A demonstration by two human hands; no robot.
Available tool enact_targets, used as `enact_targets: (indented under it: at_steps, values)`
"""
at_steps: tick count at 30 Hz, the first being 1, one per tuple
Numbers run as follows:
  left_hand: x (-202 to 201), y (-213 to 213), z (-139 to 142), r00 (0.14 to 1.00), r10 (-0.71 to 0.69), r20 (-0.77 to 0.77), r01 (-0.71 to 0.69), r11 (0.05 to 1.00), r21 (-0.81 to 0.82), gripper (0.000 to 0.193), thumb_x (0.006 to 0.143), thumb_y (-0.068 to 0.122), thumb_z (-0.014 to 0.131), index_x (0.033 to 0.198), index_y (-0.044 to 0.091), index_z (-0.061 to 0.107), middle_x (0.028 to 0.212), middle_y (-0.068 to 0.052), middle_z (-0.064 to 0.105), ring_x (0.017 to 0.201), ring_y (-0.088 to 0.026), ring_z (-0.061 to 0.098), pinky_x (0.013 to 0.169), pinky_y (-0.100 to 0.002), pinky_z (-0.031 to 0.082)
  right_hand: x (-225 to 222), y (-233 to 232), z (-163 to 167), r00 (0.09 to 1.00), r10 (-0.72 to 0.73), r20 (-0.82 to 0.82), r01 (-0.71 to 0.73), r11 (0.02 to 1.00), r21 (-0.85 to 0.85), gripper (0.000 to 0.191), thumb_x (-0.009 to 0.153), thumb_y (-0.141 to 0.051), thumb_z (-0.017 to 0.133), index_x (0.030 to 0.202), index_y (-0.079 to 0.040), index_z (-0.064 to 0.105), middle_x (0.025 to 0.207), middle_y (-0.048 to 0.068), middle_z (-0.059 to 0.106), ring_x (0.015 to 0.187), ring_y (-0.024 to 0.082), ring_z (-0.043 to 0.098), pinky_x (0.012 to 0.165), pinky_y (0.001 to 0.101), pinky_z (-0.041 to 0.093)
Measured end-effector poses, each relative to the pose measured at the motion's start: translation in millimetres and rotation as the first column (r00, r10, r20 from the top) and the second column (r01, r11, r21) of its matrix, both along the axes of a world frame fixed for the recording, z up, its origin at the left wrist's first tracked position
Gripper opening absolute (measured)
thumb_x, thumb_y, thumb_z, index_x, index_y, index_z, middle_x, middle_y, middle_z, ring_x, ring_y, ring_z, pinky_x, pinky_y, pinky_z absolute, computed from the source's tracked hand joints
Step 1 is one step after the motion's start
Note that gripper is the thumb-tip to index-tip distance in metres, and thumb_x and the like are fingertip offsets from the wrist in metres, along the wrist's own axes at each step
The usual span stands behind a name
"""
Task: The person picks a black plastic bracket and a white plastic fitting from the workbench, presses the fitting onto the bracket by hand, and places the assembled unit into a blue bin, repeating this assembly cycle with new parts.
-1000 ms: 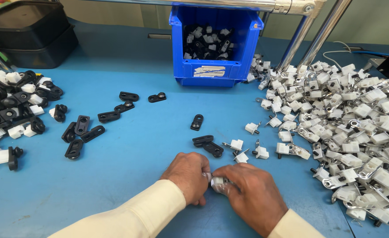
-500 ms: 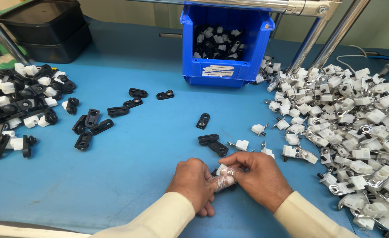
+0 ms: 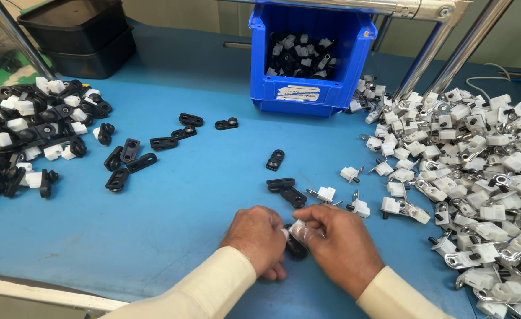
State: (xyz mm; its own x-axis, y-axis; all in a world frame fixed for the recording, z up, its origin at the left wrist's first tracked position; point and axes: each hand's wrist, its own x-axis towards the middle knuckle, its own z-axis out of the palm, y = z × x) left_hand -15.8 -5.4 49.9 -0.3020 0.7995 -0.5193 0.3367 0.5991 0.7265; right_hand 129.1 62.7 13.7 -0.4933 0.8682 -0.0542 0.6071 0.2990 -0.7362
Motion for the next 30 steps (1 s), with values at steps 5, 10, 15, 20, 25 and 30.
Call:
enact_targets:
  at_steps: [5, 10, 15, 20, 25, 30]
  values:
    - [11, -7, 4, 0.964, -0.02, -0.264, 0.06, 0.988, 0.144, 0.016, 0.096, 0.009, 0.061, 0.091, 0.002, 0.074, 0.07, -0.017, 0.077, 0.054, -0.02, 0.074, 0.059, -0.032, 0.058, -1, -14, 15, 1.0, -0.011, 0.001, 0.01, 0.962, 0.273, 0.033, 0.079, -0.009, 0.074, 0.112, -0.009, 0.077, 0.089, 0.008, 0.075, 0.076, 0.021, 0.073, 0.071, 0.0342, 0.056]
    - [15, -10, 2, 0.986, 0.16, 0.05, -0.167, 0.968, 0.188, 0.023, 0.095, 0.011, 0.069, 0.116, 0.007, 0.061, 0.086, -0.01, 0.077, 0.069, -0.017, 0.078, 0.06, -0.031, 0.06, 3, -8, 25, 0.976, -0.014, -0.218, 0.034, 0.996, 0.088, 0.033, 0.08, -0.009, 0.073, 0.113, -0.01, 0.079, 0.09, 0.005, 0.08, 0.076, 0.018, 0.078, 0.067, 0.0317, 0.06]
    - [14, -9, -9, 0.936, 0.166, 0.309, -0.254, 0.928, 0.271, 0.035, 0.089, 0.004, 0.071, 0.123, 0.01, 0.067, 0.088, -0.008, 0.08, 0.078, -0.016, 0.078, 0.066, -0.028, 0.064, 11, -4, 25, 0.985, 0.112, -0.132, -0.077, 0.967, 0.244, 0.033, 0.081, -0.011, 0.076, 0.114, -0.01, 0.078, 0.086, 0.005, 0.078, 0.074, 0.013, 0.077, 0.062, 0.0287, 0.059]
    - [19, -13, -18, 0.987, 0.157, -0.035, -0.131, 0.912, 0.39, 0.043, 0.086, 0.001, 0.071, 0.127, 0.014, 0.071, 0.086, -0.005, 0.08, 0.074, -0.015, 0.077, 0.07, -0.029, 0.063, 2, 1, 17, 0.88, -0.26, -0.398, 0.081, 0.907, -0.413, 0.024, 0.083, -0.006, 0.077, 0.106, 0.003, 0.078, 0.078, 0.011, 0.075, 0.065, 0.015, 0.068, 0.058, 0.0294, 0.056]
    - [16, -16, -25, 0.954, 0.12, 0.276, -0.218, 0.908, 0.359, 0.057, 0.085, 0.003, 0.078, 0.138, 0.014, 0.06, 0.099, -0.005, 0.077, 0.086, -0.009, 0.077, 0.077, -0.026, 0.062, -3, -4, 12, 0.848, -0.386, -0.362, 0.18, 0.854, -0.489, 0.023, 0.084, -0.008, 0.08, 0.103, 0.004, 0.077, 0.076, 0.01, 0.073, 0.061, 0.016, 0.067, 0.057, 0.0294, 0.056]
    - [11, -15, -40, 0.807, 0.264, 0.529, -0.418, 0.888, 0.193, 0.047, 0.087, -0.001, 0.071, 0.133, 0.009, 0.066, 0.101, -0.013, 0.077, 0.083, -0.017, 0.071, 0.073, -0.028, 0.06, 0, -7, 8, 0.862, -0.347, -0.369, 0.094, 0.826, -0.556, 0.027, 0.086, -0.02, 0.074, 0.103, 0.002, 0.076, 0.079, 0.004, 0.073, 0.061, 0.01, 0.063, 0.052, 0.0261, 0.051]
